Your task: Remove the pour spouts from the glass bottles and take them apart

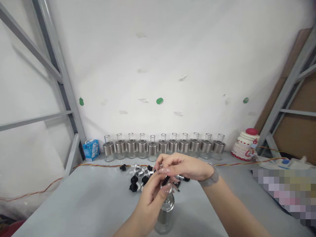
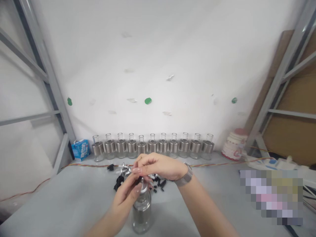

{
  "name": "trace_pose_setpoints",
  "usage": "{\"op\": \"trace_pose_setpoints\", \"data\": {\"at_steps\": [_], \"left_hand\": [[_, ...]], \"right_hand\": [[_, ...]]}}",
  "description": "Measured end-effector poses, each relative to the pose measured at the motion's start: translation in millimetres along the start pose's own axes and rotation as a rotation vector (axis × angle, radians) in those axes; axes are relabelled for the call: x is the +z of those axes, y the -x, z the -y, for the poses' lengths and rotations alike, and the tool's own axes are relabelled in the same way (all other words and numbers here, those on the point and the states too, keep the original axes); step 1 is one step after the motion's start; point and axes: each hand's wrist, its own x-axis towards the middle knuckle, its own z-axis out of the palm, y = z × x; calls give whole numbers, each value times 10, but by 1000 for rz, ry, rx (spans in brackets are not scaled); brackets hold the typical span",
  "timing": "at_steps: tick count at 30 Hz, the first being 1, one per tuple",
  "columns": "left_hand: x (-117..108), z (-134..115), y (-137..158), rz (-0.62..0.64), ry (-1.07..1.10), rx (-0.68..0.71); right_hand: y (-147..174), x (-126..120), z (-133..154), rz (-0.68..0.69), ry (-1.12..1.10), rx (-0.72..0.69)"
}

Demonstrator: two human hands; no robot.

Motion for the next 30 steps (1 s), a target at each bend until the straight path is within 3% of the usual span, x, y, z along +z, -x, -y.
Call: {"op": "trace_pose_setpoints", "data": {"at_steps": [8, 19, 30], "left_hand": [[-10, 54, 13, 32, 165, -57], [-11, 128, 49, -10, 64, -29], [11, 73, 52, -32, 11, -18]], "right_hand": [[-85, 34, -127, 139, -356, -14], [-102, 138, -43, -7, -391, 55], [-104, 145, -47, -44, -319, 67]]}}
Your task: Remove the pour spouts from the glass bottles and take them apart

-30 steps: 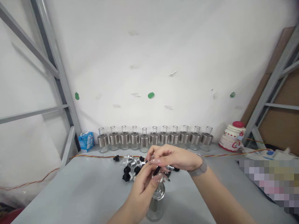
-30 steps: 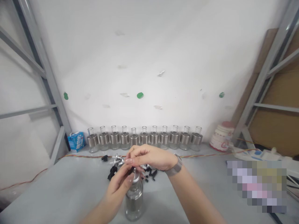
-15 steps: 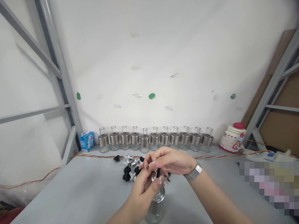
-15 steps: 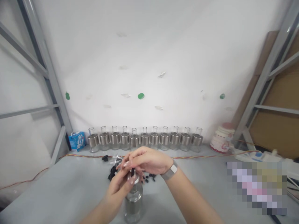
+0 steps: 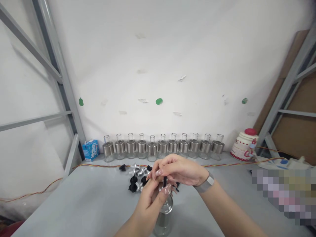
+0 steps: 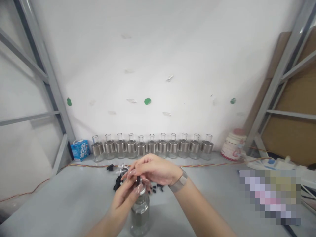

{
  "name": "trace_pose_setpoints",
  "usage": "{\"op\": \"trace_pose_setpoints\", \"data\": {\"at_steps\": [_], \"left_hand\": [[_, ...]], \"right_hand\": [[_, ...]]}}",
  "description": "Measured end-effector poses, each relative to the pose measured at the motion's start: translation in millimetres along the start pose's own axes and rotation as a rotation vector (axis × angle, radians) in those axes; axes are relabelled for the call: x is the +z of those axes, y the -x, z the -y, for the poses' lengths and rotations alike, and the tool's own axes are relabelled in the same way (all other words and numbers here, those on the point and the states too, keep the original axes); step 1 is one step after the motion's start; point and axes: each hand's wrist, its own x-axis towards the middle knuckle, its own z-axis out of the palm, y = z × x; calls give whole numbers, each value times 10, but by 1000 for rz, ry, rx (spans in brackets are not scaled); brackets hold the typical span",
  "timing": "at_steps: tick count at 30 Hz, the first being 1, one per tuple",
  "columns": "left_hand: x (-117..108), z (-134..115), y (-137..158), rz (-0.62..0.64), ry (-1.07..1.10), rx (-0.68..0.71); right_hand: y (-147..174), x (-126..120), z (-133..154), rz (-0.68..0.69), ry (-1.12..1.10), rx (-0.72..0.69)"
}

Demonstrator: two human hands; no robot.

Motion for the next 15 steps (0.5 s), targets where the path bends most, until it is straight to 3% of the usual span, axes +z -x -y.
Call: {"op": "trace_pose_setpoints", "data": {"at_steps": [9, 15], "left_hand": [[32, -3, -5, -12, -35, 64], [6, -7, 18, -76, -212, 130]], "right_hand": [[30, 27, 17, -36, 126, 0], [53, 54, 34, -57, 176, -13]]}}
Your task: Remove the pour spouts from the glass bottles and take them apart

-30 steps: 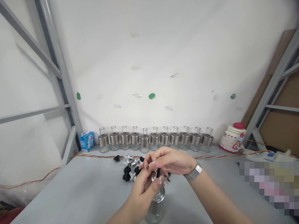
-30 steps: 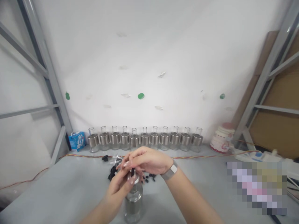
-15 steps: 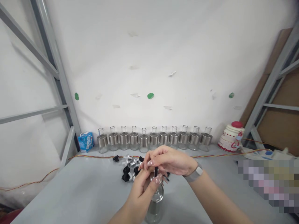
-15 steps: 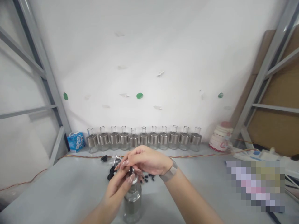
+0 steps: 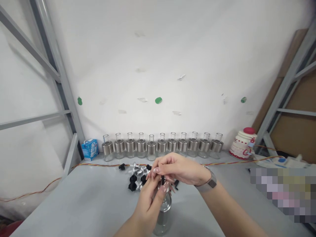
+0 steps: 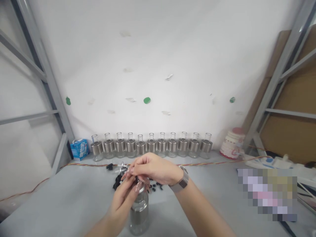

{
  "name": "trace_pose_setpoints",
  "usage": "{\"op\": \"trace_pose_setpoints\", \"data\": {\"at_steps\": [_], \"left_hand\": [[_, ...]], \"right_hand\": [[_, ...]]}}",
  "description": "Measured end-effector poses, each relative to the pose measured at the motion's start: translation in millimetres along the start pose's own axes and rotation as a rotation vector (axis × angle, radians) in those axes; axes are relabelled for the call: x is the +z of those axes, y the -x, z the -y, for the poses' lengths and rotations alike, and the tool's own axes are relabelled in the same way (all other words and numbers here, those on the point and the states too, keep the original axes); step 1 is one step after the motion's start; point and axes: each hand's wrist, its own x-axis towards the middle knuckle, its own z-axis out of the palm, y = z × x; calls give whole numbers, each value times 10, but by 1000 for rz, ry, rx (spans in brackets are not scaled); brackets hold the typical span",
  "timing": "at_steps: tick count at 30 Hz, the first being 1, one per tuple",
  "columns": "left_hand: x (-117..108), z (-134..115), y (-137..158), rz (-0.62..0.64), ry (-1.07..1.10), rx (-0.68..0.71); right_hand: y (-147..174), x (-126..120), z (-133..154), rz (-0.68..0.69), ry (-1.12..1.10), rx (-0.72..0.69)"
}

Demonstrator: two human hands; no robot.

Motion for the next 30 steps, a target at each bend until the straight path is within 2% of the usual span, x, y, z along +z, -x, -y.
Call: {"op": "trace_pose_setpoints", "data": {"at_steps": [6, 14, 17, 30], "left_hand": [[-40, 74, 19, -15, -148, 59], [-42, 75, 16, 62, -101, 92], [-43, 78, 19, 67, -95, 84], [-24, 47, 28, -38, -129, 53]], "right_hand": [[-6, -25, -6, 13, 109, -11], [78, 85, 40, -147, 418, -94], [87, 81, 51, -153, 468, -117], [18, -54, -7, 14, 283, -139]]}}
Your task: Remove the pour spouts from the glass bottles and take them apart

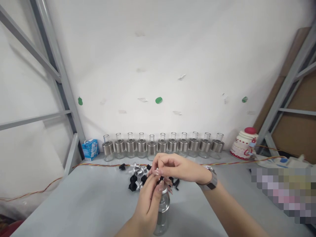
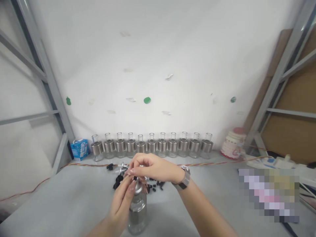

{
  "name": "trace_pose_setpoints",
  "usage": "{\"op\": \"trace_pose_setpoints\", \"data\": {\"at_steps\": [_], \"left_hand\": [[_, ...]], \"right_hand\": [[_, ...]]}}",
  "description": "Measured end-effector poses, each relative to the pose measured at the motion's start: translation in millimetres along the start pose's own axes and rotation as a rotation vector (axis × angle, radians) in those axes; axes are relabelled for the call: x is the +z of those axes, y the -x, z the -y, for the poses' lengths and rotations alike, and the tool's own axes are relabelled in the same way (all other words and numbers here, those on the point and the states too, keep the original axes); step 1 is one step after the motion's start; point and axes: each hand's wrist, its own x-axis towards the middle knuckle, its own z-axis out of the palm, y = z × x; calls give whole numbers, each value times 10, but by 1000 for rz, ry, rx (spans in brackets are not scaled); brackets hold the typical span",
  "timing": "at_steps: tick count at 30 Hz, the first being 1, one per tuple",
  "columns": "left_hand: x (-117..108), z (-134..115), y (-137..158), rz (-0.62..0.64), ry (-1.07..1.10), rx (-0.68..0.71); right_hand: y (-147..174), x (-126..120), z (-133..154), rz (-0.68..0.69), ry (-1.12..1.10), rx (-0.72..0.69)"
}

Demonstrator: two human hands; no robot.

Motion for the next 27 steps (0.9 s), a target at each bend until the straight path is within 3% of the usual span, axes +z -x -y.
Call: {"op": "trace_pose_setpoints", "data": {"at_steps": [8, 16, 20, 27], "left_hand": [[14, -18, -5, -24, 27, -5], [-11, 234, 124, -131, 121, -221], [-9, 128, 61, -71, 166, -194], [-9, 37, 9, -78, 202, -222]], "right_hand": [[-11, 11, -11, 10, -76, -1], [-17, 11, -35, 14, -102, 4], [-34, 10, -71, 13, -135, 5], [-50, 27, -135, -18, -247, -10]]}}
